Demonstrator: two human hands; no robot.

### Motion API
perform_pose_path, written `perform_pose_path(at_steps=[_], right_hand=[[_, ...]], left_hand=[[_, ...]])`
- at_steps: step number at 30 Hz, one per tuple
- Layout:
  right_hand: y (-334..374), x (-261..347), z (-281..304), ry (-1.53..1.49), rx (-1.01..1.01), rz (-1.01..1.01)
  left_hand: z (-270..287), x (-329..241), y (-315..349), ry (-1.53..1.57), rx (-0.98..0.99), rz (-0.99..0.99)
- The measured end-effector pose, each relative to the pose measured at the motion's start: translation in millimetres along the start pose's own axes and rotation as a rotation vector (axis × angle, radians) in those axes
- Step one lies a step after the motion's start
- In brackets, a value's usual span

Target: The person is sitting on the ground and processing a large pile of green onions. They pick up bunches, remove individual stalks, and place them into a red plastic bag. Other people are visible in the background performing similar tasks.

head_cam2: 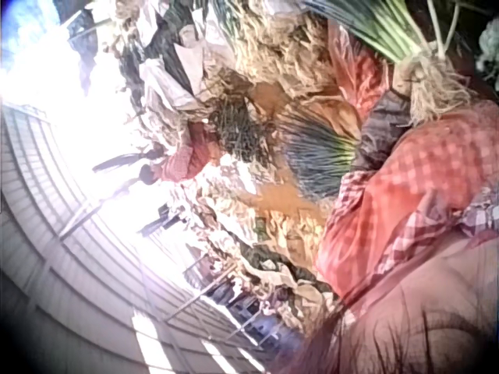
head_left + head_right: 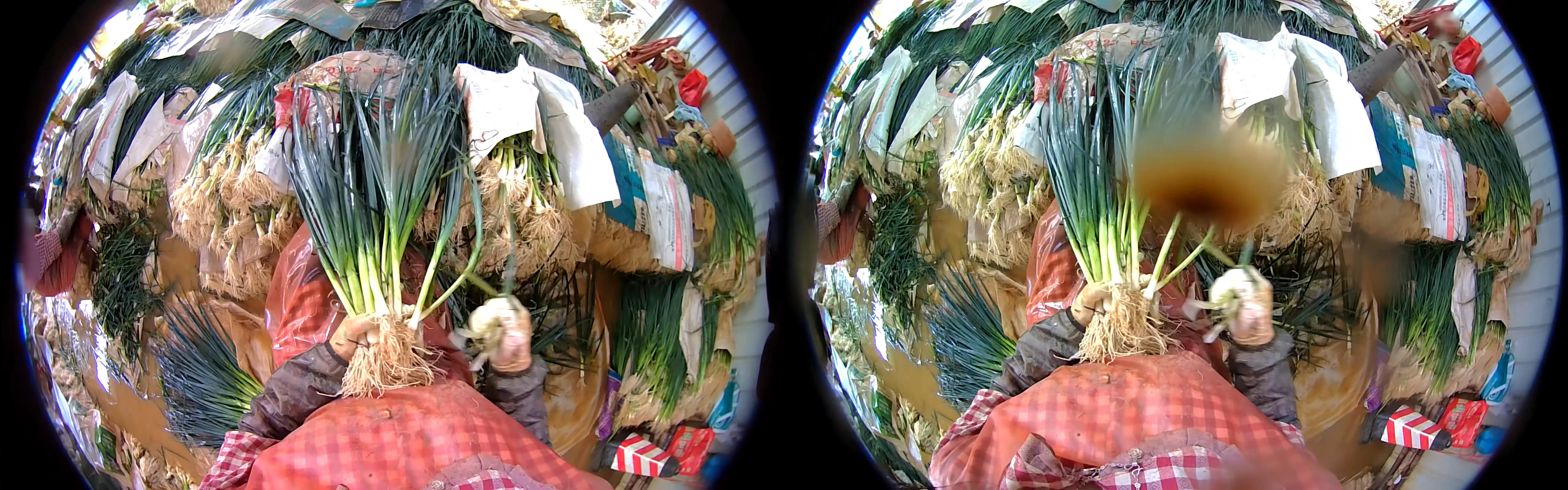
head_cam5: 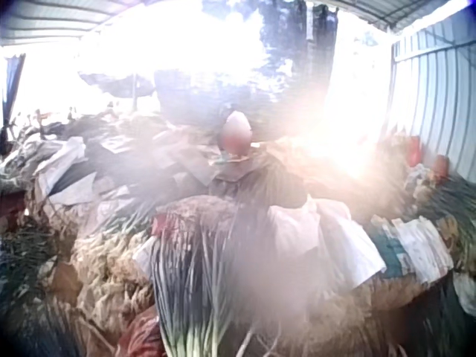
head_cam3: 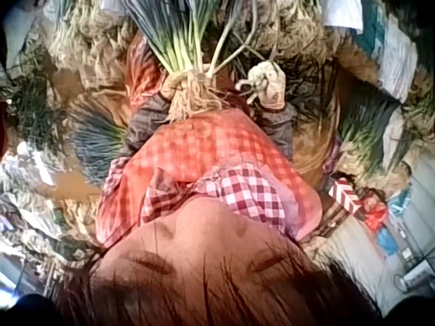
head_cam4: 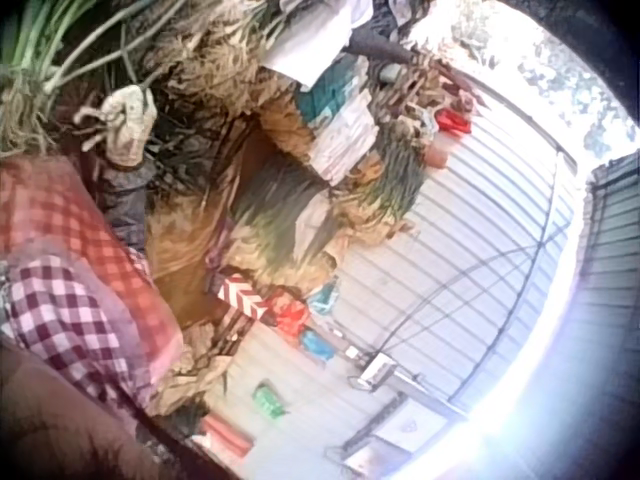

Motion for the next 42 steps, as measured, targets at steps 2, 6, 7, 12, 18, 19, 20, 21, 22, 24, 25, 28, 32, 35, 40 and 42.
perform_pose_path(at_steps=[2,6,7,12,18,19,20,21,22,24,25,28,32,35,40,42], right_hand=[[-2,11,39,-0.214,-0.019,0.098],[7,32,119,-0.019,-0.45,0.143],[11,36,135,-0.107,-0.602,0.248],[20,-19,202,0.941,-0.303,-0.305],[6,-14,-62,0.485,0.34,-0.302],[-1,-9,-83,0.903,0.498,-0.165],[-2,-17,-87,1.017,0.567,0.106],[2,-25,-88,1.122,0.617,0.38],[18,-15,-96,1.263,0.724,0.721],[12,-9,-78,0.799,0.733,0.171],[17,-12,-62,0.555,0.625,-0.368],[-14,-6,-40,0.675,0.312,-0.011],[-21,-15,-104,1.07,0.401,0.415],[-47,4,-115,0.734,0.455,0.419],[-148,0,-110,0.461,0.251,0.207],[-206,2,-70,0.319,0.111,0.295]], left_hand=[[15,16,-7,0.233,0.017,-0.009],[-22,-17,4,0.501,0.113,-0.044],[-22,-15,4,0.583,0.16,-0.013],[-34,-28,0,0.319,0.0,-0.013],[-45,-32,3,0.439,0.126,-0.066],[-47,-36,4,0.489,0.127,-0.072],[-51,-42,8,0.458,0.178,-0.165],[-32,-33,6,0.417,0.047,-0.062],[-32,-34,4,0.564,0.151,-0.074],[-32,-40,9,0.781,0.237,-0.112],[-35,-43,6,0.813,0.34,-0.099],[-14,-17,11,0.642,0.092,-0.026],[-2,-18,17,0.09,0.124,0.076],[-54,-54,37,0.397,0.403,0.01],[-31,-57,63,0.412,0.198,-0.103],[-26,-69,66,0.412,0.159,-0.167]])
Point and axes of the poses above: each hand's wrist, its own y-axis away from the middle knuckle, its own z-axis out of the back of the hand, x = y × z, the point moved 6 cm from there along -y, towards the middle knuckle, and after that the axes turned 5 degrees about -z, right-handed, at the moved point
